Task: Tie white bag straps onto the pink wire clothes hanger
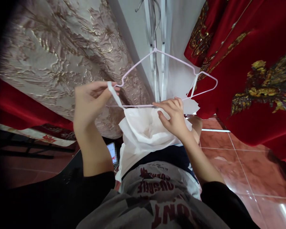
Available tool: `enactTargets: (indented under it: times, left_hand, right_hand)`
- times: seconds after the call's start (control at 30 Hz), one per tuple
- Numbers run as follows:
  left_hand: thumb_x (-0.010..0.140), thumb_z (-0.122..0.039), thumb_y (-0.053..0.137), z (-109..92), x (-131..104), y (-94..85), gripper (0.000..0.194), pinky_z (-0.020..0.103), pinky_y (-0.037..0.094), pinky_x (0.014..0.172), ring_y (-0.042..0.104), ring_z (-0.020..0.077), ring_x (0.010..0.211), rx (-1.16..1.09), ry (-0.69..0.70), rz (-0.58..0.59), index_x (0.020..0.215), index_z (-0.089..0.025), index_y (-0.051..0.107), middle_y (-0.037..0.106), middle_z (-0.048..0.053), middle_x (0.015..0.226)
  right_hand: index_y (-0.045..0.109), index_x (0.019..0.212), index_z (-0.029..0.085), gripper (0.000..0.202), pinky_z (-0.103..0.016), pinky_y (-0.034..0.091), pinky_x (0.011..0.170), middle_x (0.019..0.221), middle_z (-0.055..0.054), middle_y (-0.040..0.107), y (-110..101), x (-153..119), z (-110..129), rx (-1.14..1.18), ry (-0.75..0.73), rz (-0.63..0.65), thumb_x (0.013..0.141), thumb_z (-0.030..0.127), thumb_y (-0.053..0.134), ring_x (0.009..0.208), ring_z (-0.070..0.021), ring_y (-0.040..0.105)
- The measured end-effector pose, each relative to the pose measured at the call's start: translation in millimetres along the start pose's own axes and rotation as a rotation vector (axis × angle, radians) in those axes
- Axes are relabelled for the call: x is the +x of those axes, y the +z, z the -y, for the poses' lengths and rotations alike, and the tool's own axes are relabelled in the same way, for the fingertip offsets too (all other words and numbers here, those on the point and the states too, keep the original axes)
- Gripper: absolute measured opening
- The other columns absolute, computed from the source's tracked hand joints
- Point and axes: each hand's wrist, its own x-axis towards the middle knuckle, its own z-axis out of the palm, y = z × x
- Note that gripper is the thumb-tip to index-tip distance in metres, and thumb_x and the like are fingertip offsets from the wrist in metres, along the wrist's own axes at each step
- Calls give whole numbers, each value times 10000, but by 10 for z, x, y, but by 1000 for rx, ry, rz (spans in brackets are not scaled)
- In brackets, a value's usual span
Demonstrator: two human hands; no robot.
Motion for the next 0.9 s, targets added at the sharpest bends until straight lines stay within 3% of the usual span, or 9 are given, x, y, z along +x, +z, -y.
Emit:
enactTargets:
  times: [0.1,0.2,0.3,0.4,0.47,0.63,0.77,0.83,0.9]
  left_hand:
    - [933,-104,692,-28,212,81,186,271,544,696,692,141,686,145,13,153,800,-194,786,757,-3,737]
    - [953,-79,623,-5,339,110,329,272,482,642,629,136,632,218,23,156,655,-199,694,652,-21,613]
    - [971,-196,709,119,257,107,287,273,508,676,645,142,667,99,-29,20,685,-211,727,675,-6,659]
    - [956,-333,794,297,-39,193,131,278,552,718,685,143,693,-205,-144,-251,874,-233,772,725,11,761]
    - [981,-457,759,397,-272,333,220,294,582,750,720,156,723,-429,-230,-400,950,-240,744,743,28,797]
    - [982,-703,651,473,-572,715,471,325,610,874,796,201,907,-540,-255,-460,900,-241,617,750,43,867]
    - [967,-740,645,463,-543,776,530,311,599,852,785,191,835,-512,-200,-484,847,-241,511,687,3,776]
    - [964,-760,630,476,-510,753,548,305,598,834,769,179,790,-498,-217,-477,845,-244,487,672,-3,765]
    - [973,-774,597,505,-468,725,558,302,599,832,748,168,761,-485,-257,-476,841,-248,466,657,-4,758]
  right_hand:
    - [742,1281,362,294,-515,353,1207,1095,0,773,16,9,49,12,20,15,1029,285,610,1088,-225,671]
    - [734,1309,370,317,-519,345,1214,1107,-1,768,16,2,79,15,24,30,1031,293,603,1095,-225,666]
    - [725,1329,373,332,-533,342,1219,1118,-3,765,18,-27,75,14,18,17,1034,295,594,1095,-229,662]
    - [726,1317,374,325,-548,342,1233,1127,-3,768,39,-48,75,18,21,-7,1028,289,602,1117,-238,660]
    - [725,1314,379,324,-568,335,1251,1134,-6,767,63,-44,109,17,39,-10,1025,296,605,1131,-244,660]
    - [692,1364,376,349,-621,361,1270,1206,-29,753,97,-15,220,30,52,11,1035,320,591,1194,-257,667]
    - [580,1490,372,456,-569,544,1118,1501,-95,611,41,-32,29,155,129,-293,1034,362,590,1278,-283,652]
    - [553,1508,365,520,-503,611,980,1543,-99,576,-26,-32,-151,285,232,-488,996,356,640,1115,-240,694]
    - [638,1411,317,485,-444,632,830,1376,-84,687,-125,-6,-299,431,339,-501,934,350,720,896,-188,696]
